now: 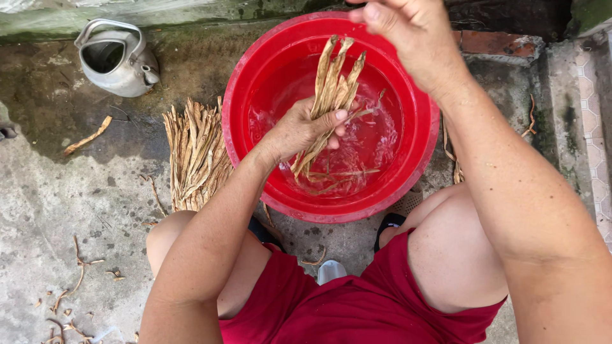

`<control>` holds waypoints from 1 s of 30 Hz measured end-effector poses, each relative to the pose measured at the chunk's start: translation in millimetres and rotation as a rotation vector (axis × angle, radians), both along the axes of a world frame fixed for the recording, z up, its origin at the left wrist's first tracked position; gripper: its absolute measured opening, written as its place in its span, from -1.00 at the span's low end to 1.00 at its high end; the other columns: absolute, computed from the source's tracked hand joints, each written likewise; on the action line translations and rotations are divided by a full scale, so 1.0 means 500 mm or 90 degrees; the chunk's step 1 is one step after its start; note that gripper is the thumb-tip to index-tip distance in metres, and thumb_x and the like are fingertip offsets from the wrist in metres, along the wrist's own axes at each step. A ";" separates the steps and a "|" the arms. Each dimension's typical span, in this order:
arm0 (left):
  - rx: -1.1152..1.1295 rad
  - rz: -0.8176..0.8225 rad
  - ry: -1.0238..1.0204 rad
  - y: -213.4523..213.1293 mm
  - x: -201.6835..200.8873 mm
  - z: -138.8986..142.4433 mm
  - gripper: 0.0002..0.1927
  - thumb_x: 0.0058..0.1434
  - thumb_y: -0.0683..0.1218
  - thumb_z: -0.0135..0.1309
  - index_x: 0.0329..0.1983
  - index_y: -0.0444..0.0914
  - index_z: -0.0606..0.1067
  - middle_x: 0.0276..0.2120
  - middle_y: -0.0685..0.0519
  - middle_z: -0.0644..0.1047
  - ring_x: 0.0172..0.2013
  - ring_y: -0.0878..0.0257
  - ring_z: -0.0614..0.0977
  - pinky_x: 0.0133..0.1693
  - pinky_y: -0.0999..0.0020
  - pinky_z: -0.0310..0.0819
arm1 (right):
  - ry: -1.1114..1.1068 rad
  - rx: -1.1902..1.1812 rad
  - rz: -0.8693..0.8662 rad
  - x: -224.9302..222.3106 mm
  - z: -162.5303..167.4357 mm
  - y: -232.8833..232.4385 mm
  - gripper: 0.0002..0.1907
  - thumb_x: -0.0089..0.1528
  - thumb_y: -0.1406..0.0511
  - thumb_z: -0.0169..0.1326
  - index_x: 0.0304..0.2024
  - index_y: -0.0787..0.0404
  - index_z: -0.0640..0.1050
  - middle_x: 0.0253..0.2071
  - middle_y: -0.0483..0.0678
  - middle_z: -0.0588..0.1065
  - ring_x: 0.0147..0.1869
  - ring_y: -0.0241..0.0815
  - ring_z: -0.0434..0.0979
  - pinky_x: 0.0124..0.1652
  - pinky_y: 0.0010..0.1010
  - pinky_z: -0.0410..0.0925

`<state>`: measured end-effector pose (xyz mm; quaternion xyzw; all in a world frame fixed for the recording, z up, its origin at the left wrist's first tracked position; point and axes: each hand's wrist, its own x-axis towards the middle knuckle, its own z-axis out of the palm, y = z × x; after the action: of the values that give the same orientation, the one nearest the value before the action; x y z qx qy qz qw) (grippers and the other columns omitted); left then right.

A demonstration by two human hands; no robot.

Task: The person sits on a low stool and washes dried tobacco leaves in a red basin of water. They dip bundles of leaves into the water, swish and press them, then place the wetted leaves on the concrete beside the basin, working through the pile one bundle at a time.

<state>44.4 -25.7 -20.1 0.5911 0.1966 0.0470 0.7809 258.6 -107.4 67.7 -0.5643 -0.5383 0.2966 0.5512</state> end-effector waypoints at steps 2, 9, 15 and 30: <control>0.003 0.027 -0.006 0.004 0.001 -0.003 -0.60 0.34 0.03 0.13 0.18 -0.23 0.55 -0.34 0.13 0.57 -0.31 0.41 0.62 -0.25 0.46 0.70 | -0.140 -0.075 -0.038 -0.001 0.012 -0.003 -0.79 0.43 0.20 0.18 0.07 0.10 0.60 -0.08 -0.11 0.62 -0.02 -0.29 0.61 -0.02 -0.47 0.53; -0.047 0.079 -0.057 0.008 0.014 -0.028 -0.69 0.33 -0.04 0.19 0.05 -0.29 0.54 -0.27 0.10 0.61 -0.26 0.36 0.65 -0.25 0.41 0.68 | -0.365 -0.033 0.014 -0.044 -0.021 -0.014 -0.49 0.02 0.30 0.46 -0.04 0.21 0.54 -0.05 -0.01 0.39 0.05 -0.17 0.45 0.09 -0.24 0.39; -0.030 0.061 -0.043 0.007 0.018 -0.033 -0.69 0.31 -0.03 0.19 0.04 -0.27 0.56 -0.26 0.08 0.64 -0.25 0.35 0.67 -0.20 0.41 0.69 | -0.344 -0.035 0.037 -0.003 -0.041 -0.012 -0.77 0.23 0.38 0.38 -0.28 0.19 0.52 0.02 -0.08 0.46 0.22 -0.17 0.49 0.28 -0.21 0.31; 0.166 -0.008 0.167 0.039 0.015 -0.006 -0.70 0.20 -0.07 0.28 -0.05 -0.27 0.53 -0.52 0.10 0.48 -0.57 0.35 0.47 -0.55 0.40 0.39 | -0.978 0.173 -0.050 -0.109 0.009 -0.040 -0.17 -0.13 0.34 0.19 0.26 -0.05 0.49 0.38 0.02 0.36 0.44 0.05 0.23 0.34 0.06 -0.14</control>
<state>52.0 -6.1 -22.9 0.6896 0.2853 -0.0100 0.6656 203.9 -127.5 72.1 -0.5577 -0.7801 -0.2657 0.0987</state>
